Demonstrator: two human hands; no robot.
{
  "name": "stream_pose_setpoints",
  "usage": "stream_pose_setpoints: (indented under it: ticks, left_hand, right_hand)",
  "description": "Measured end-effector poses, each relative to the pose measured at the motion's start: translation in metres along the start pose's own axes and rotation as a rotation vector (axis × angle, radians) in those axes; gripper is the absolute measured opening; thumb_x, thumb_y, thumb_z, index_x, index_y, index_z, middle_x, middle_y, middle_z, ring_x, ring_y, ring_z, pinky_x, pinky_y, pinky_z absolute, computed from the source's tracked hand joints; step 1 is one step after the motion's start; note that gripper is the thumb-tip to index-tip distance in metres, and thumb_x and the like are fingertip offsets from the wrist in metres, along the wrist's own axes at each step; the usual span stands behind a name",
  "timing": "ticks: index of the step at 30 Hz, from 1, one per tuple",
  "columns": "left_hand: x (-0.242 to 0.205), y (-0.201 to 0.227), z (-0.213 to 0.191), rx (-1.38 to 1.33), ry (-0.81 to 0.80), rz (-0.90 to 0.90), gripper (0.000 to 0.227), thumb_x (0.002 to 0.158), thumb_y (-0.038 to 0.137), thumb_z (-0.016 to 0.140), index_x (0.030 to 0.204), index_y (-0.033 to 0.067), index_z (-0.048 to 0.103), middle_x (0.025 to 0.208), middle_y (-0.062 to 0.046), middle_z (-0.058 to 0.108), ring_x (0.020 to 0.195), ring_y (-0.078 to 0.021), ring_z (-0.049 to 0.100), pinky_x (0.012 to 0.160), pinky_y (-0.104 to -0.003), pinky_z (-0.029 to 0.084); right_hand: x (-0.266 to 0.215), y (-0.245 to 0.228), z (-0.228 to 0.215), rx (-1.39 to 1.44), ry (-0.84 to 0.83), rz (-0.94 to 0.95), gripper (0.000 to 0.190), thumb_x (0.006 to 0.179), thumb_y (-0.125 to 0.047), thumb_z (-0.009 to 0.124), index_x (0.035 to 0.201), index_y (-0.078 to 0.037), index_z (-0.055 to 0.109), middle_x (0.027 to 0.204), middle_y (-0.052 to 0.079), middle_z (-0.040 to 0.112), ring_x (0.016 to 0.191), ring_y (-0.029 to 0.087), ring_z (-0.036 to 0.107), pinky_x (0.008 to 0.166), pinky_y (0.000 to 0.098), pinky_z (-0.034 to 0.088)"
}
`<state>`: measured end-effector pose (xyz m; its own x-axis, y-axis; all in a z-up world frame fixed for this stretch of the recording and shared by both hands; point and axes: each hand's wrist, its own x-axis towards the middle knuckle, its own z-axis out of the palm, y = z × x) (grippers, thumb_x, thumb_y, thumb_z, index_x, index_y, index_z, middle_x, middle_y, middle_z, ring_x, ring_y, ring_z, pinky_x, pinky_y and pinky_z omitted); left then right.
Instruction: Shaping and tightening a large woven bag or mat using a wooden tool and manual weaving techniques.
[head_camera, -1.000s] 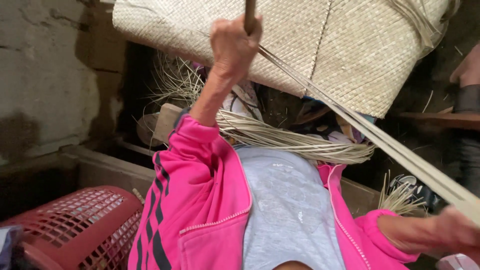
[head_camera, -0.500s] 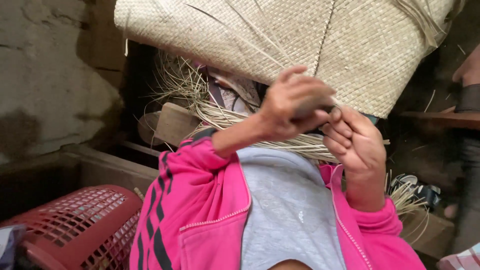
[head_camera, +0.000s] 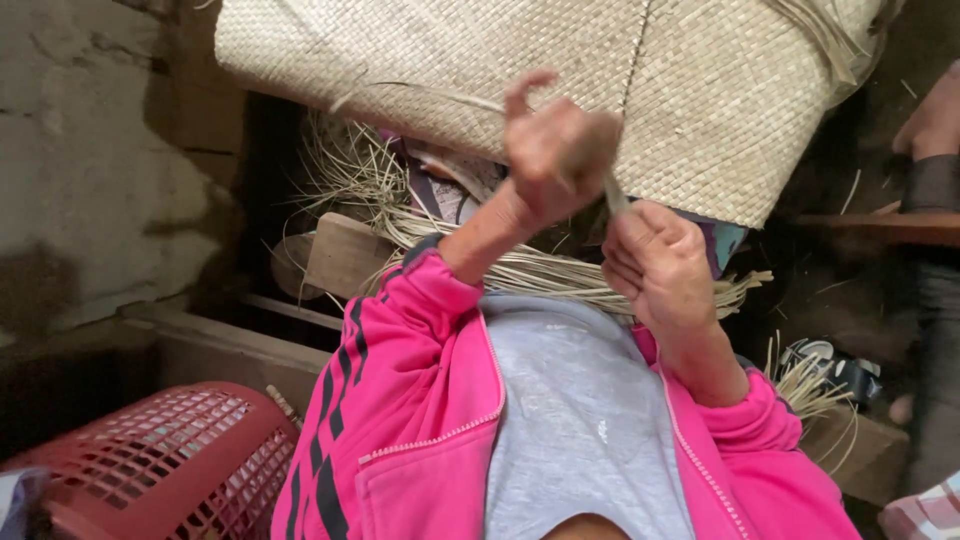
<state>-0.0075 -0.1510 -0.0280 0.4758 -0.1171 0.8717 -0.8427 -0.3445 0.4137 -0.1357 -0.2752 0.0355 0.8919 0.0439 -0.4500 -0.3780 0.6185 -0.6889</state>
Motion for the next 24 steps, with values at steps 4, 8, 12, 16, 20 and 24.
stream_pose_setpoints:
  ticks: [4,8,12,16,20,24]
  left_hand:
    - [0.015,-0.047,-0.009,0.083,0.113,-0.106,0.012,0.090,0.005,0.070,0.098,0.0055,0.062,0.070,0.001,0.069,0.053,-0.0123,0.060,0.082,-0.032,0.052]
    - [0.016,-0.083,-0.012,0.305,0.149,-0.065,0.013,0.090,0.017,0.068,0.081,0.0071,0.068,0.064,-0.007,0.075,0.069,-0.0230,0.074,0.097,-0.046,0.048]
    - [0.018,-0.133,-0.031,0.360,0.149,-0.069,0.045,0.097,0.019,0.060,0.053,0.0219,0.054,0.038,0.011,0.047,0.036,-0.0120,0.052,0.096,-0.045,0.047]
    - [0.017,-0.176,-0.055,0.440,0.207,-0.108,0.045,0.093,0.015,0.067,0.053,0.0204,0.047,0.044,0.006,0.039,0.042,-0.0130,0.036,0.107,-0.049,0.040]
    - [0.032,-0.164,-0.080,0.523,-0.086,-0.186,0.058,0.100,0.030,0.075,0.063,0.0139,0.034,0.059,0.001,0.033,0.061,-0.0188,0.033,0.077,-0.037,0.045]
    - [0.051,-0.041,-0.058,0.029,-0.286,-0.052,0.015,0.099,-0.004,0.061,0.085,-0.0029,0.066,0.076,-0.008,0.058,0.061,-0.0178,0.044,0.050,-0.031,0.041]
  right_hand:
    - [-0.015,0.003,-0.014,-0.222,-0.133,-0.068,0.020,0.104,-0.008,0.054,0.085,-0.003,0.059,0.061,-0.002,0.046,0.047,0.006,0.035,0.041,0.0202,0.032]
    - [-0.031,0.002,-0.025,-0.319,-0.142,-0.074,0.015,0.102,-0.005,0.057,0.089,0.001,0.062,0.062,-0.001,0.049,0.050,0.006,0.039,0.043,0.0198,0.034]
    - [-0.055,-0.002,-0.045,-0.358,-0.133,-0.047,0.013,0.099,-0.001,0.057,0.090,0.003,0.064,0.069,0.000,0.052,0.055,0.007,0.039,0.046,0.0201,0.032]
    - [-0.068,-0.005,-0.078,-0.364,-0.199,-0.080,0.011,0.097,0.002,0.057,0.092,0.006,0.066,0.071,0.003,0.055,0.055,0.008,0.045,0.047,0.0201,0.038]
    - [-0.064,-0.023,-0.087,-0.796,-0.127,-0.115,0.016,0.093,-0.001,0.061,0.079,0.002,0.068,0.065,0.000,0.057,0.057,0.009,0.046,0.052,0.0218,0.037]
    - [-0.031,-0.018,-0.058,-1.233,-0.107,-0.405,0.011,0.093,0.001,0.063,0.102,0.004,0.069,0.087,0.008,0.067,0.067,0.020,0.058,0.063,0.0297,0.046]
